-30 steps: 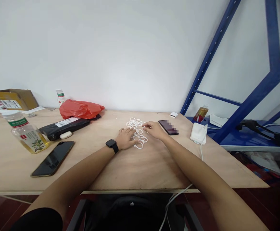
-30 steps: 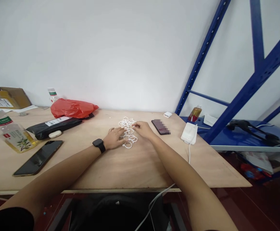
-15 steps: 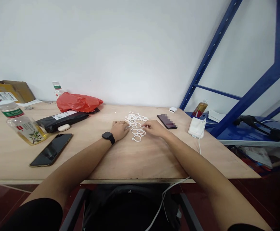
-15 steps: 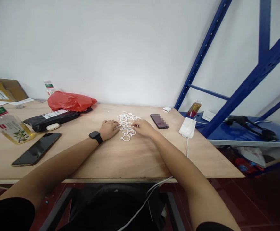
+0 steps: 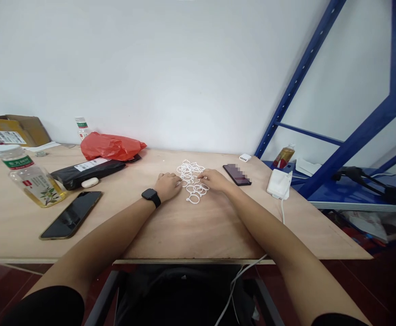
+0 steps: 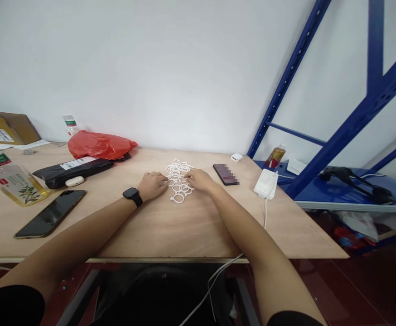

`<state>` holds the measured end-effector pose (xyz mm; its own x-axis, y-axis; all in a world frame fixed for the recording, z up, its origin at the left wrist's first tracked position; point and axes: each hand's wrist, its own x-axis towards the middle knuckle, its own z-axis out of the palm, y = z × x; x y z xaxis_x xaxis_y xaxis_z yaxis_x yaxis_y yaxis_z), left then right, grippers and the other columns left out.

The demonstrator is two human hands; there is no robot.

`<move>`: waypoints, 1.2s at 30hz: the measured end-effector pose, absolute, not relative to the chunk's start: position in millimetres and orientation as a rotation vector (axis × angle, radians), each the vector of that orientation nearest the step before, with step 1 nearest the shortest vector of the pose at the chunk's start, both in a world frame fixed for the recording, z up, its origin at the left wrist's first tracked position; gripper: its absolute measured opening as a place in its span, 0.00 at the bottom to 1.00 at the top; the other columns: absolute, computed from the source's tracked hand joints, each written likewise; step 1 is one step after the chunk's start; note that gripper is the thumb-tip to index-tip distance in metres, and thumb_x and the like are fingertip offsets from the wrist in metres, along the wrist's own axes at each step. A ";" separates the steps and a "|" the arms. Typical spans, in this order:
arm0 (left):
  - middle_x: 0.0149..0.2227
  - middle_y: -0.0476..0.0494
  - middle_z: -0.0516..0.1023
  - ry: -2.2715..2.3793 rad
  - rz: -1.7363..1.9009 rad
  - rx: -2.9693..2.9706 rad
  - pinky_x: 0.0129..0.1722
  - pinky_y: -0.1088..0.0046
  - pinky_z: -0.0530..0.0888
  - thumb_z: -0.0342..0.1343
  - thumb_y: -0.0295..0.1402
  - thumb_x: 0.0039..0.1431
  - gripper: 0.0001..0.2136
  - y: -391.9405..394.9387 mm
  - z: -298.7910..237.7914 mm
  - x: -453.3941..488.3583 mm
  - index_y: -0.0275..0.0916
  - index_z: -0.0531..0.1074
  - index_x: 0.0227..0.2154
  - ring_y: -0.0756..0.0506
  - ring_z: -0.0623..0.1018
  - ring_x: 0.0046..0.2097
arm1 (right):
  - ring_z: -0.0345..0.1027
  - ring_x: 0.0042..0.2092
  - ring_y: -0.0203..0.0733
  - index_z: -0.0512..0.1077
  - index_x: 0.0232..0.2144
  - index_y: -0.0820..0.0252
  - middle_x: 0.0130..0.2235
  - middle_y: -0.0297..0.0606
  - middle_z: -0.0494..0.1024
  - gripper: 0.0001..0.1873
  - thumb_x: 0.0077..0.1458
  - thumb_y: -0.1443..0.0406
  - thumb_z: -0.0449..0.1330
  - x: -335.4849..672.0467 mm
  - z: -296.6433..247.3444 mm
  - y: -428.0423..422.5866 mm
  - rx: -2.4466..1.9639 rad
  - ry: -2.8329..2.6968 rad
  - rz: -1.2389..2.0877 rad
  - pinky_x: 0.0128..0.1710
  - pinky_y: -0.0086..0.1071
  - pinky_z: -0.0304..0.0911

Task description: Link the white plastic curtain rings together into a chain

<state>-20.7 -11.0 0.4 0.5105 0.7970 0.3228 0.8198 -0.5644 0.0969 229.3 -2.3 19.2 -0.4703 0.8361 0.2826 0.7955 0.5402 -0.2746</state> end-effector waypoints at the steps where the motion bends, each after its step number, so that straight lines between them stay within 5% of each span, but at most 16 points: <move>1: 0.46 0.39 0.78 -1.436 -0.510 -2.673 0.48 0.57 0.63 0.49 0.39 0.62 0.14 -9.4 -1.0 -20.9 0.43 0.76 0.45 0.37 0.74 0.49 | 0.72 0.43 0.42 0.79 0.41 0.58 0.43 0.40 0.80 0.13 0.55 0.71 0.58 226.2 17.0 0.0 -1.338 -2.418 0.133 0.43 0.31 0.63; 10: 0.53 0.39 0.73 -1.411 -0.685 -2.632 0.50 0.56 0.65 0.54 0.38 0.60 0.14 -2.2 -10.4 -19.6 0.44 0.75 0.48 0.35 0.71 0.53 | 0.73 0.40 0.40 0.80 0.38 0.52 0.39 0.34 0.82 0.14 0.52 0.72 0.61 210.5 11.5 11.3 -1.387 -2.512 0.222 0.38 0.27 0.63; 15: 0.47 0.41 0.77 -1.322 -0.884 -2.668 0.50 0.58 0.66 0.52 0.38 0.63 0.13 -7.6 -5.8 -11.9 0.44 0.77 0.45 0.39 0.74 0.49 | 0.72 0.38 0.40 0.79 0.37 0.55 0.38 0.36 0.81 0.10 0.55 0.69 0.59 209.4 20.3 1.7 -1.334 -2.342 0.152 0.37 0.30 0.61; 30: 0.39 0.45 0.81 -1.276 -1.187 -2.637 0.46 0.64 0.66 0.52 0.35 0.65 0.09 -16.1 -0.1 1.8 0.42 0.77 0.37 0.43 0.76 0.44 | 0.61 0.23 0.33 0.75 0.32 0.60 0.25 0.31 0.73 0.14 0.46 0.56 0.65 185.4 4.3 -12.9 -1.079 -1.684 0.936 0.23 0.27 0.57; 36: 0.40 0.44 0.80 -1.361 -0.974 -2.640 0.48 0.60 0.64 0.50 0.36 0.64 0.10 -13.4 1.8 -7.9 0.42 0.77 0.36 0.41 0.74 0.45 | 0.68 0.32 0.37 0.76 0.35 0.59 0.33 0.36 0.79 0.08 0.54 0.62 0.60 200.2 18.5 -15.9 -1.143 -1.867 0.549 0.32 0.30 0.62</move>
